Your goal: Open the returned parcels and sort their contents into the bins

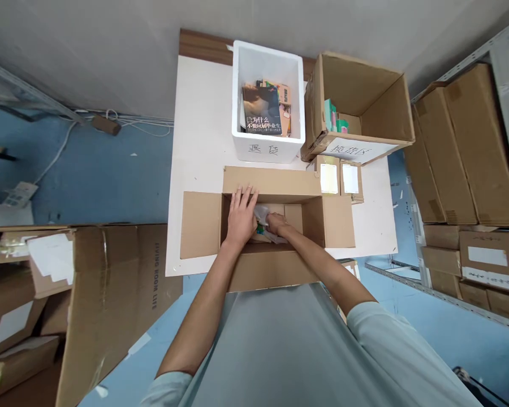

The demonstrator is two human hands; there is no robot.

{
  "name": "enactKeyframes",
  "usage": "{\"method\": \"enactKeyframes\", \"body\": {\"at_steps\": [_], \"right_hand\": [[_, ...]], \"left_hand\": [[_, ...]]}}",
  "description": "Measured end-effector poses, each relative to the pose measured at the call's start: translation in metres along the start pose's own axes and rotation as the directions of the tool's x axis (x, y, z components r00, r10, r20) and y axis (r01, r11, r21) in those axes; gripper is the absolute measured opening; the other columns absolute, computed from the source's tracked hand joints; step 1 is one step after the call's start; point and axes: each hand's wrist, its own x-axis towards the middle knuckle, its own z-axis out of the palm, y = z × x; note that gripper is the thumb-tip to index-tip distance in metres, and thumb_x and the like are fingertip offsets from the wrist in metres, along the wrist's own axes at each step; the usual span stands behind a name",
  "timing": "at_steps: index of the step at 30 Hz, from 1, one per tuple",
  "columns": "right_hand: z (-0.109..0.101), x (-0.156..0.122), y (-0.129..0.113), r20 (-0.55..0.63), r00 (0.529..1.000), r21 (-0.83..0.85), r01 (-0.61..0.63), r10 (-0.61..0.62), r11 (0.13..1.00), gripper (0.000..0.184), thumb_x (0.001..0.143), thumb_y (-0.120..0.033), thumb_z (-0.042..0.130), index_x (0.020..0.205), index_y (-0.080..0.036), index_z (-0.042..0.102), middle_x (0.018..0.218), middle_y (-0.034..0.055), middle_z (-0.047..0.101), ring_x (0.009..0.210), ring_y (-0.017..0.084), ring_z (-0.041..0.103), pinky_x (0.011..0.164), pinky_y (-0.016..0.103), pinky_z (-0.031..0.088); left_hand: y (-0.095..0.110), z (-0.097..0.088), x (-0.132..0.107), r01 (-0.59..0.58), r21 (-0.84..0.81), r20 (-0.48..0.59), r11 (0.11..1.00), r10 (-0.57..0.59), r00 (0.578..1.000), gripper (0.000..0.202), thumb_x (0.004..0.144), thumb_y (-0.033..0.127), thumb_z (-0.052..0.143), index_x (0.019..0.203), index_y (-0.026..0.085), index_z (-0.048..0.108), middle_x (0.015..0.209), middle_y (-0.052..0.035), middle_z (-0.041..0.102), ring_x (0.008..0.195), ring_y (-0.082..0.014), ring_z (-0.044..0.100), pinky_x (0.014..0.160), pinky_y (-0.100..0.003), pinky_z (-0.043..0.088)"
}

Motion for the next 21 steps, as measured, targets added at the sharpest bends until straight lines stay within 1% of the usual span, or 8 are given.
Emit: {"method": "enactKeyframes", "body": {"at_steps": [3, 5, 7, 9, 12, 15, 19, 21], "right_hand": [[-0.014, -0.032, -0.010, -0.032, 0.999, -0.078, 0.028, -0.030, 0.997, 0.033, 0.093, -0.015, 0.073, 0.125, -0.016, 0.079, 0.131, 0.0166, 0.081, 0.127, 0.032, 0.074, 0.111, 0.036, 0.055], [-0.027, -0.062, -0.010, -0.086, 0.994, -0.101, 0.054, -0.063, 0.993, 0.037, 0.093, -0.011, 0.070, 0.130, -0.014, 0.076, 0.138, 0.0183, 0.078, 0.132, 0.032, 0.071, 0.114, 0.036, 0.052], [-0.040, -0.098, -0.005, -0.172, 0.980, -0.117, 0.085, -0.104, 0.990, 0.042, 0.092, -0.008, 0.066, 0.133, -0.014, 0.074, 0.144, 0.0187, 0.074, 0.137, 0.032, 0.067, 0.117, 0.036, 0.049], [-0.052, -0.139, 0.007, -0.310, 0.934, -0.166, 0.133, -0.180, 0.977, 0.042, 0.089, -0.005, 0.062, 0.129, -0.014, 0.074, 0.140, 0.0188, 0.075, 0.132, 0.032, 0.068, 0.116, 0.038, 0.049], [-0.061, -0.200, 0.029, -0.476, 0.860, -0.157, 0.122, -0.183, 0.980, 0.034, 0.084, -0.007, 0.060, 0.113, -0.016, 0.074, 0.124, 0.0168, 0.078, 0.115, 0.032, 0.071, 0.106, 0.040, 0.053], [-0.061, -0.253, 0.050, -0.644, 0.759, -0.057, 0.081, -0.098, 0.995, 0.022, 0.082, -0.011, 0.060, 0.099, -0.021, 0.069, 0.108, 0.0121, 0.078, 0.100, 0.030, 0.071, 0.093, 0.037, 0.055], [-0.055, -0.299, 0.079, -0.801, 0.590, 0.193, 0.094, 0.102, 0.977, 0.009, 0.087, -0.022, 0.063, 0.095, -0.025, 0.062, 0.094, 0.0050, 0.075, 0.087, 0.026, 0.070, 0.080, 0.032, 0.051], [-0.050, -0.311, 0.099, -0.815, 0.538, 0.341, 0.146, 0.215, 0.928, 0.012, 0.089, -0.030, 0.067, 0.097, -0.026, 0.059, 0.090, 0.0005, 0.073, 0.080, 0.022, 0.069, 0.075, 0.029, 0.049]], "left_hand": [[-0.006, -0.005, -0.002, -0.044, -0.060, 0.008, 0.997, 0.044, 0.999, 0.081, 0.088, 0.005, 0.050, 0.169, 0.014, 0.047, 0.183, -0.0151, 0.032, 0.175, -0.0344, 0.012, 0.140, -0.067, 0.018], [-0.008, -0.013, -0.002, -0.032, -0.139, 0.009, 0.990, 0.033, 0.999, 0.069, 0.096, 0.012, 0.049, 0.165, 0.013, 0.052, 0.181, -0.0168, 0.037, 0.174, -0.0348, 0.017, 0.139, -0.067, 0.021], [-0.005, -0.026, 0.000, 0.013, -0.236, -0.010, 0.972, -0.015, 1.000, 0.056, 0.106, 0.026, 0.048, 0.159, 0.014, 0.059, 0.175, -0.0183, 0.047, 0.170, -0.0351, 0.030, 0.137, -0.066, 0.025], [0.004, -0.045, 0.002, 0.019, -0.346, -0.026, 0.938, -0.030, 0.999, 0.052, 0.110, 0.041, 0.048, 0.154, 0.017, 0.065, 0.166, -0.0166, 0.058, 0.162, -0.0333, 0.046, 0.136, -0.063, 0.030], [0.033, -0.079, 0.004, -0.055, -0.518, 0.050, 0.854, 0.094, 0.994, 0.056, 0.110, 0.059, 0.051, 0.147, 0.022, 0.071, 0.155, -0.0118, 0.070, 0.149, -0.0301, 0.062, 0.131, -0.052, 0.042], [0.073, -0.102, 0.004, -0.103, -0.613, 0.163, 0.783, 0.253, 0.954, 0.064, 0.103, 0.070, 0.059, 0.140, 0.022, 0.077, 0.145, -0.0108, 0.077, 0.141, -0.0330, 0.068, 0.123, -0.047, 0.052], [0.133, -0.106, 0.002, -0.148, -0.661, 0.216, 0.735, 0.376, 0.901, 0.062, 0.088, 0.071, 0.077, 0.126, 0.022, 0.081, 0.130, -0.0095, 0.083, 0.123, -0.0355, 0.077, 0.109, -0.045, 0.062], [0.162, -0.097, 0.002, -0.146, -0.664, 0.234, 0.734, 0.388, 0.891, 0.056, 0.085, 0.064, 0.083, 0.123, 0.023, 0.081, 0.124, -0.0079, 0.084, 0.117, -0.0339, 0.078, 0.105, -0.044, 0.063]]}}
